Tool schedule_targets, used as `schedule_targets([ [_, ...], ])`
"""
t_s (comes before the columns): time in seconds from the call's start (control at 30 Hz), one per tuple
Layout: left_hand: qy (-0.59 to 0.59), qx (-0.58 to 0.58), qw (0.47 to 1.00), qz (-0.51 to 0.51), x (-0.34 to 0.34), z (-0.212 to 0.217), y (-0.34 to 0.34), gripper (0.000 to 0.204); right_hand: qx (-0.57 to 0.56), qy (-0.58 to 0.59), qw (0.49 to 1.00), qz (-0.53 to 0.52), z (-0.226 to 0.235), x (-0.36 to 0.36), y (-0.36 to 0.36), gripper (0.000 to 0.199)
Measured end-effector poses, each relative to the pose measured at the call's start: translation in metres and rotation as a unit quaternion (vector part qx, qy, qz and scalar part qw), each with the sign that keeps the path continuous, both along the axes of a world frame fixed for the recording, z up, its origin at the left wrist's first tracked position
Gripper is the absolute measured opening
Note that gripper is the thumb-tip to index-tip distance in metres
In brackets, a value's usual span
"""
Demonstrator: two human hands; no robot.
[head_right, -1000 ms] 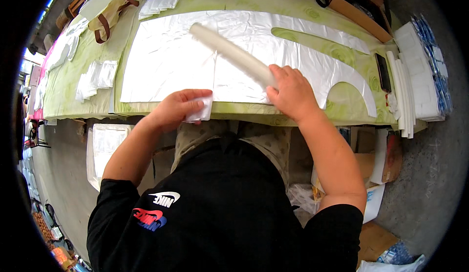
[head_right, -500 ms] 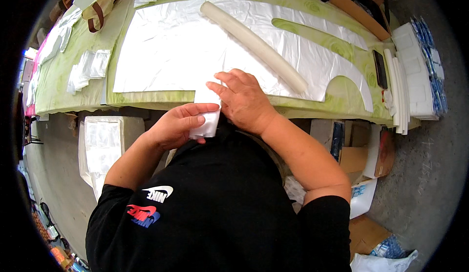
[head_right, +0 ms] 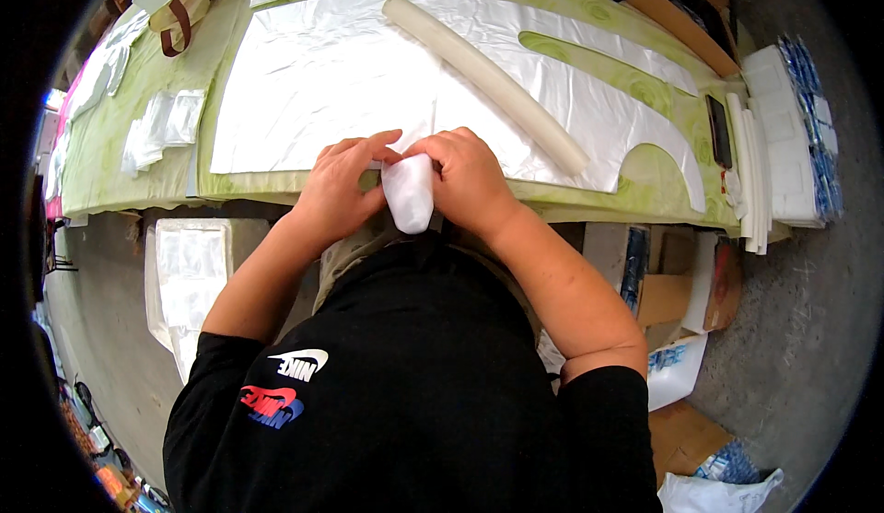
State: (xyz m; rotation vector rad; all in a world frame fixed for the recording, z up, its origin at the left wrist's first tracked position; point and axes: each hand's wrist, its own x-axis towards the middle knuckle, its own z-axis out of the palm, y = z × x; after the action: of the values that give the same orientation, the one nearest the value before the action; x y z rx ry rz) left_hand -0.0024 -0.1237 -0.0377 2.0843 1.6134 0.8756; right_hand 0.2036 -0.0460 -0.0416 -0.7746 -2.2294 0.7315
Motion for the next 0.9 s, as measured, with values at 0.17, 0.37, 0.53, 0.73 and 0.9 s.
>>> schedule_targets([
  [0.17,-0.054,-0.027,0.996,0.072,0.004,-0.009,0.017,0.042,-0.186,-0.048,0.977,-0.091,0.006,-0.006,0.004,0.019],
  [0.37,-0.08,-0.134,0.982,0.111,0.007,0.015,0.026,0.071,-0.238,-0.084,0.951,-0.179,0.009,-0.018,0.014,0.035],
  [0.53,-0.019,-0.113,0.988,0.101,0.0,0.002,0.026,0.079,-0.213,-0.117,0.951,-0.189,0.008,-0.022,0.015,0.036],
  [0.73,0.104,0.01,0.992,0.066,0.001,-0.004,0.029,0.079,-0.232,-0.136,0.945,-0.189,0.013,-0.025,0.016,0.04],
  [0.9,0.249,-0.005,0.968,-0.044,0.0,-0.013,0.042,0.093,-0.224,-0.118,0.948,-0.192,0.011,-0.024,0.015,0.042],
])
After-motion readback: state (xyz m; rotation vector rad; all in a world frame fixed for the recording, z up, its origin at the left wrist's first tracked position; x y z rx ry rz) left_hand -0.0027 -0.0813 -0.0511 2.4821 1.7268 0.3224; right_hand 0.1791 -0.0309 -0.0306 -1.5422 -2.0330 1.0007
